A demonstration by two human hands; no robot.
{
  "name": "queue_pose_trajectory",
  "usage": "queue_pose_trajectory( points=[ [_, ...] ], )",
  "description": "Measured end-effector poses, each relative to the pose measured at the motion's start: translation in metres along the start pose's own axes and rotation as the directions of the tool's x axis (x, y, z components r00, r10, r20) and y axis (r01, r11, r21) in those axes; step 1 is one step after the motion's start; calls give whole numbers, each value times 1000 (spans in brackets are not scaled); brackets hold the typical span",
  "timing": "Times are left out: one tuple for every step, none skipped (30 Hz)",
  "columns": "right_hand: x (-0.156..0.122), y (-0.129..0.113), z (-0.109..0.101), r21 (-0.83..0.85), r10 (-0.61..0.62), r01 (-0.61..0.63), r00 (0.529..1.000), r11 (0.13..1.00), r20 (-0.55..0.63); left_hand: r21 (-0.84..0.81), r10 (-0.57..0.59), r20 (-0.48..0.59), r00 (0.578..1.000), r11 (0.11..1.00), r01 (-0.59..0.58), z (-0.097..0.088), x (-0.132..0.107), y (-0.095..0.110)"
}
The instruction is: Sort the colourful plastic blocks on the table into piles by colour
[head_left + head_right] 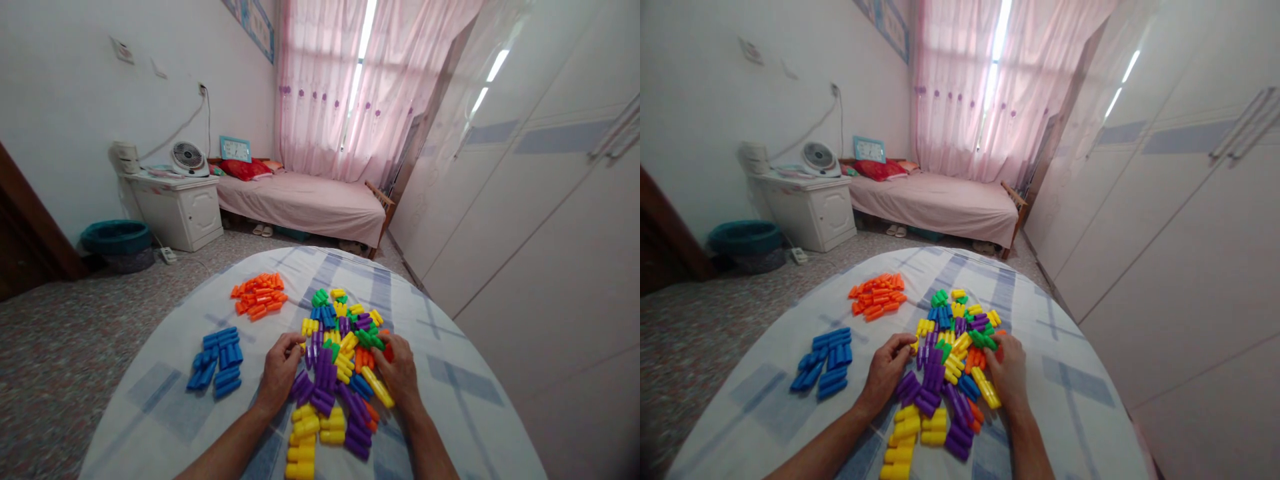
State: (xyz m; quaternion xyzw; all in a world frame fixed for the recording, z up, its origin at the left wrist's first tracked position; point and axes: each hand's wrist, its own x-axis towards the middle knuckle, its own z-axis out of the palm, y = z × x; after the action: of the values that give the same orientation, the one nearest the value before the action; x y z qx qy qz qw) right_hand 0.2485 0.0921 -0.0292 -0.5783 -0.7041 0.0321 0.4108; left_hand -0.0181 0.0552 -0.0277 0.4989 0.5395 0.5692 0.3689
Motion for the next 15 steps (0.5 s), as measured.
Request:
queue_pose_trajectory(
  points=[
    [0, -2, -1, 44, 18, -17, 1000, 999, -9, 3, 3, 2, 1000, 1000, -3, 0, 0, 0],
    [0, -3, -2, 85, 51, -48, 998, 995, -29, 5, 6, 2, 1000, 1000, -6, 0, 0, 1],
    [0, -5, -4, 118, 103, -95, 993, 988, -63, 6, 8, 1, 1000, 1000, -8, 0, 0, 1],
    [1, -5, -7, 141, 170, -154, 979, 978, -109, 6, 11, 0, 1000, 1000, -11, -1, 0, 1],
    [1, -4, -10, 157, 242, -217, 956, 964, -166, 3, 13, 0, 1000, 1000, -13, -1, 0, 1],
    [1, -1, -13, 165, 310, -277, 925, 946, -222, 0, 14, -1, 1000, 1000, -14, -1, 0, 1],
    [1, 3, -17, 165, 363, -328, 891, 930, -274, -4, 15, 1, 1000, 1000, -15, -1, 0, 0],
    [1, 9, -21, 156, 397, -366, 862, 918, -316, -7, 16, 5, 1000, 1000, -16, -1, 0, 0],
    [0, 16, -25, 137, 419, -396, 839, 908, -348, -10, 16, 10, 1000, 1000, -15, -1, 0, -1],
    [-1, 24, -29, 108, 433, -425, 822, 899, -370, -11, 15, 14, 1000, 1000, -15, -1, 0, -1],
    [-2, 32, -32, 67, 445, -457, 809, 887, -384, -10, 15, 19, 1000, 1000, -14, -1, 0, -2],
    [-4, 39, -34, 10, 455, -491, 799, 871, -392, -7, 14, 22, 1000, 1000, -14, 0, 1, -2],
    [-5, 46, -35, -53, 464, -524, 793, 850, -394, -4, 12, 24, 1000, 1000, -11, 0, 1, -1],
    [-7, 50, -36, -113, 472, -551, 789, 827, -392, -1, 10, 25, 1000, 1000, -10, 0, 0, -1],
    [-8, 54, -36, -170, 475, -568, 790, 805, -389, 2, 9, 27, 1000, 1000, -9, 0, 0, -1]
  ],
)
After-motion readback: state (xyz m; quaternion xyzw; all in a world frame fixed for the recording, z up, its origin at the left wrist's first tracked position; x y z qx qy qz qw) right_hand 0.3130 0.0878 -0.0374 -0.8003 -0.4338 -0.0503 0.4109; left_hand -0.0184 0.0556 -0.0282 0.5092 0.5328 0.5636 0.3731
